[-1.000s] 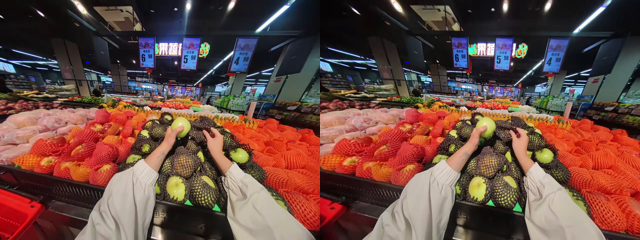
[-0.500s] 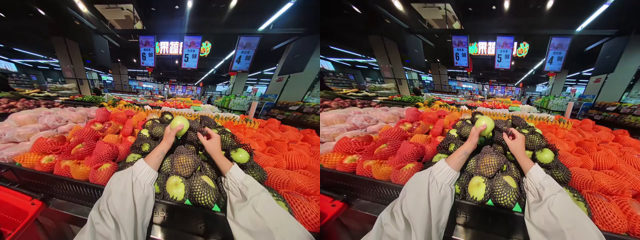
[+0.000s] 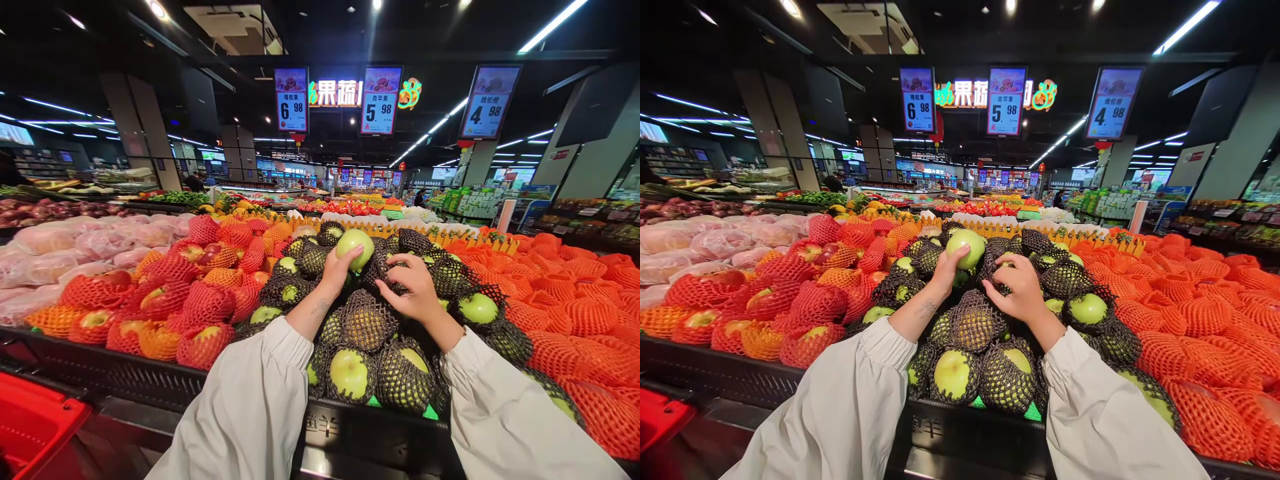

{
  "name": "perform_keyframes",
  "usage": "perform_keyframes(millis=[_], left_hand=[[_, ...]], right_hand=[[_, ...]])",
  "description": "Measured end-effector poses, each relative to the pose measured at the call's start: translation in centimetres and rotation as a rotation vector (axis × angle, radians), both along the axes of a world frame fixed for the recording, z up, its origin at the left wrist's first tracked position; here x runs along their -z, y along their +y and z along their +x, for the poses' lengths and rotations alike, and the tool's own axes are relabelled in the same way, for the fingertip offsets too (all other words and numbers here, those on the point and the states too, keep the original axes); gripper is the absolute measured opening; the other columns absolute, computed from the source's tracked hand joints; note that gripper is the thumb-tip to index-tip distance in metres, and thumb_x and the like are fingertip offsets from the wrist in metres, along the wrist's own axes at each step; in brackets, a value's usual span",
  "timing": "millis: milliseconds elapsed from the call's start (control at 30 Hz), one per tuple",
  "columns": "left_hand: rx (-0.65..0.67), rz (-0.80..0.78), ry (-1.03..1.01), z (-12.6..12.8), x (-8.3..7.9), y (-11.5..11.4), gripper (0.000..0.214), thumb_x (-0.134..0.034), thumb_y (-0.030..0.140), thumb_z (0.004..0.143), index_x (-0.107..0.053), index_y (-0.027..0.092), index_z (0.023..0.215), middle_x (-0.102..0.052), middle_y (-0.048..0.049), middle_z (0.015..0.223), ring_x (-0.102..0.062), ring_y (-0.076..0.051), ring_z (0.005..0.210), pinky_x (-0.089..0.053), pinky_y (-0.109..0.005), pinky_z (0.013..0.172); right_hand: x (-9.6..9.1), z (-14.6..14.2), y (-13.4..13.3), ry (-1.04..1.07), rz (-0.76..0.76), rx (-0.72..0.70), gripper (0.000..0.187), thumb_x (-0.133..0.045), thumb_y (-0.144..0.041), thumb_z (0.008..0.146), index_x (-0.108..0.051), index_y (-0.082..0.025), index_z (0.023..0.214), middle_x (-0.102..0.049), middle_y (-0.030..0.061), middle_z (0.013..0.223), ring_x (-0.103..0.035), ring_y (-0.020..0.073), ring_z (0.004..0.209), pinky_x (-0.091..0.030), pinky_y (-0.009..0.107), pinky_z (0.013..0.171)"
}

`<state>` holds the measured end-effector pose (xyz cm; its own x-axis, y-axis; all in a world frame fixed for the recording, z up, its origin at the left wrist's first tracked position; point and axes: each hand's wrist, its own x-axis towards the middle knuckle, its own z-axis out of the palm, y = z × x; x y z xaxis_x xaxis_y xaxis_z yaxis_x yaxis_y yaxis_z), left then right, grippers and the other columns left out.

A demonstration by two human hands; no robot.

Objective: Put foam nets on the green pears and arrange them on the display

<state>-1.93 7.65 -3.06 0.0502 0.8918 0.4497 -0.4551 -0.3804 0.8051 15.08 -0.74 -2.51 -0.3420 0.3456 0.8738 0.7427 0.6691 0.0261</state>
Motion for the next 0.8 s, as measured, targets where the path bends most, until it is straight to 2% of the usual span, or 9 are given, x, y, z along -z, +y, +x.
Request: perform_keyframes(millis=[100,200,300,433,533,667,800], left_hand=[[0.021,0.014,0.007,0.0,-0.1,-0.2,0.059,-0.084,0.049,0.053,-0.072,0.013,0.097,-0.075,-0.0072,0.089,-0.069,-0.026,0.090,-0.052,-0.035,0.083],[0.021,0.013,0.013,0.0,-0.2,-0.3,0.057,-0.085,0.049,0.051,-0.072,0.013,0.094,-0.075,-0.0067,0.087,-0.069,-0.026,0.090,-0.052,-0.035,0.084],[0.022,0.015,-0.004,0.0,-0.2,-0.3,0.055,-0.084,0.048,0.051,-0.071,0.013,0.093,-0.074,-0.0060,0.085,-0.069,-0.026,0.088,-0.052,-0.034,0.083],[0.017,0.037,-0.068,-0.1,0.2,0.0,0.055,-0.083,0.049,0.052,-0.070,0.014,0.092,-0.072,-0.0037,0.082,-0.068,-0.023,0.084,-0.051,-0.032,0.079],[-0.009,0.042,-0.136,-0.1,0.5,0.4,0.053,-0.080,0.051,0.053,-0.069,0.015,0.091,-0.071,-0.0023,0.082,-0.068,-0.022,0.084,-0.051,-0.030,0.076],[-0.001,0.021,-0.219,0.1,0.7,0.8,0.056,-0.076,0.056,0.056,-0.068,0.017,0.095,-0.072,-0.0026,0.085,-0.069,-0.022,0.087,-0.051,-0.028,0.075],[0.032,-0.020,-0.225,0.2,0.6,0.7,0.057,-0.074,0.057,0.056,-0.067,0.017,0.096,-0.073,-0.0032,0.085,-0.070,-0.023,0.088,-0.051,-0.028,0.071]], right_hand=[[0.0,-0.1,-0.2,-0.014,-0.032,-0.043,0.019,-0.056,-0.028,0.083,-0.052,-0.025,0.064,-0.066,0.0046,0.074,-0.063,0.0244,0.083,-0.048,0.040,0.079],[0.0,0.1,0.0,-0.063,-0.118,-0.098,0.007,-0.048,-0.024,0.078,-0.049,-0.025,0.071,-0.057,0.0040,0.071,-0.052,0.0219,0.069,-0.044,0.036,0.066],[0.0,0.2,0.2,-0.141,-0.196,-0.124,0.007,-0.042,-0.022,0.077,-0.043,-0.025,0.070,-0.052,0.0047,0.073,-0.049,0.0235,0.073,-0.042,0.037,0.068],[0.3,0.3,0.7,-0.145,-0.327,-0.078,0.014,-0.036,-0.022,0.080,-0.045,-0.024,0.070,-0.055,0.0047,0.074,-0.053,0.0237,0.074,-0.040,0.035,0.069],[0.8,0.6,1.0,-0.110,-0.385,0.148,0.021,-0.033,-0.023,0.085,-0.052,-0.023,0.074,-0.061,0.0040,0.072,-0.055,0.0229,0.068,-0.034,0.032,0.063],[0.7,0.6,0.9,-0.065,-0.346,0.522,0.028,-0.036,-0.026,0.092,-0.063,-0.023,0.084,-0.068,0.0046,0.071,-0.057,0.0224,0.062,-0.022,0.031,0.056],[0.1,0.2,0.6,-0.078,-0.364,0.731,0.026,-0.043,-0.028,0.094,-0.068,-0.023,0.089,-0.072,0.0061,0.073,-0.062,0.0229,0.063,-0.022,0.031,0.054]])
